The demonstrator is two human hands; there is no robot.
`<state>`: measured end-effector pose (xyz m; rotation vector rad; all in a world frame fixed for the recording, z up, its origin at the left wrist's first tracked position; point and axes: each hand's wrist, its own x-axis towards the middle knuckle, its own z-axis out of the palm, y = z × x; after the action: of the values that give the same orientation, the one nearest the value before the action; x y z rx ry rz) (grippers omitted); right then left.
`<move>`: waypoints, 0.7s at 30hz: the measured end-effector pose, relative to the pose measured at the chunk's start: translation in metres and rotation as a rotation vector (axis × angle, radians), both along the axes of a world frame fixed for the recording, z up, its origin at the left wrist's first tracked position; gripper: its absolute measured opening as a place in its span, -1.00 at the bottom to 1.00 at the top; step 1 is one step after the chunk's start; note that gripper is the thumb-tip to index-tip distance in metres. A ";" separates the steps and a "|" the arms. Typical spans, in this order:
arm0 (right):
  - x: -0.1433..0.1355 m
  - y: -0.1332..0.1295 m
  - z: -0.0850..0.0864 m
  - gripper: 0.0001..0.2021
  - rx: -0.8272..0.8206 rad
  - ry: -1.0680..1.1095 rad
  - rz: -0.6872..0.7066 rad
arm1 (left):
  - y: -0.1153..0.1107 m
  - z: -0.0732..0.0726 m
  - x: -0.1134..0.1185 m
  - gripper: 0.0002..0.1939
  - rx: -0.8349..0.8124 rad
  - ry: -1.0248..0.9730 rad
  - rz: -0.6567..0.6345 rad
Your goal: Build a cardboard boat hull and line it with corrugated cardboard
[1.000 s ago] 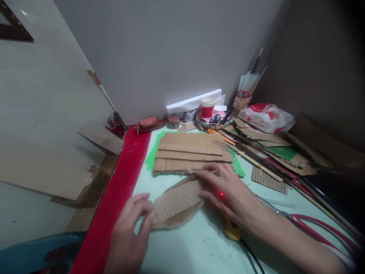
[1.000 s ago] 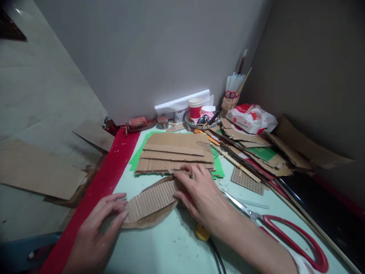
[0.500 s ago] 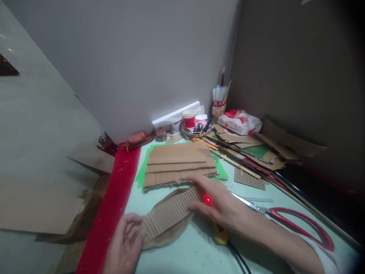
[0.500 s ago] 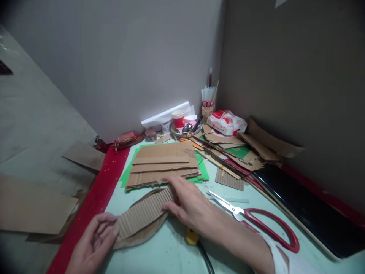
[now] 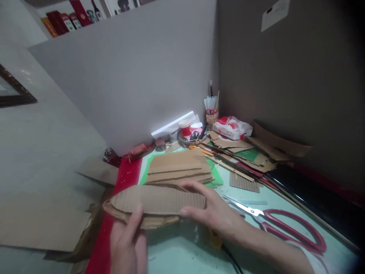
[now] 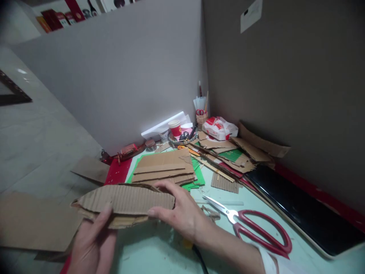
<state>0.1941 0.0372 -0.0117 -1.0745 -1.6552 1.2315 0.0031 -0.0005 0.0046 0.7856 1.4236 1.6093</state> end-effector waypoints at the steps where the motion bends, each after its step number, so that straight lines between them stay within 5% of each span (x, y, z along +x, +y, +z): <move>1: -0.001 0.000 -0.002 -0.53 -0.002 0.010 0.003 | 0.004 -0.002 0.007 -0.48 -0.019 -0.099 -0.014; 5: -0.002 0.000 -0.013 -0.54 -0.024 0.019 0.065 | 0.018 -0.013 0.020 -0.37 0.059 -0.229 -0.037; 12: -0.002 -0.003 -0.032 -0.26 -0.050 -0.197 0.134 | 0.024 -0.022 0.018 -0.39 0.022 -0.316 -0.149; 18: -0.003 0.001 -0.018 -0.30 0.063 -0.276 0.300 | 0.025 -0.031 0.010 -0.62 -0.064 -0.296 -0.258; 21: 0.003 0.005 -0.011 -0.37 0.081 -0.281 0.270 | 0.023 -0.030 0.011 -0.63 -0.085 -0.312 -0.308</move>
<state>0.1975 0.0420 -0.0231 -1.0345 -2.1033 1.2096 0.0139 0.0228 -0.0254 0.6371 1.0827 1.3566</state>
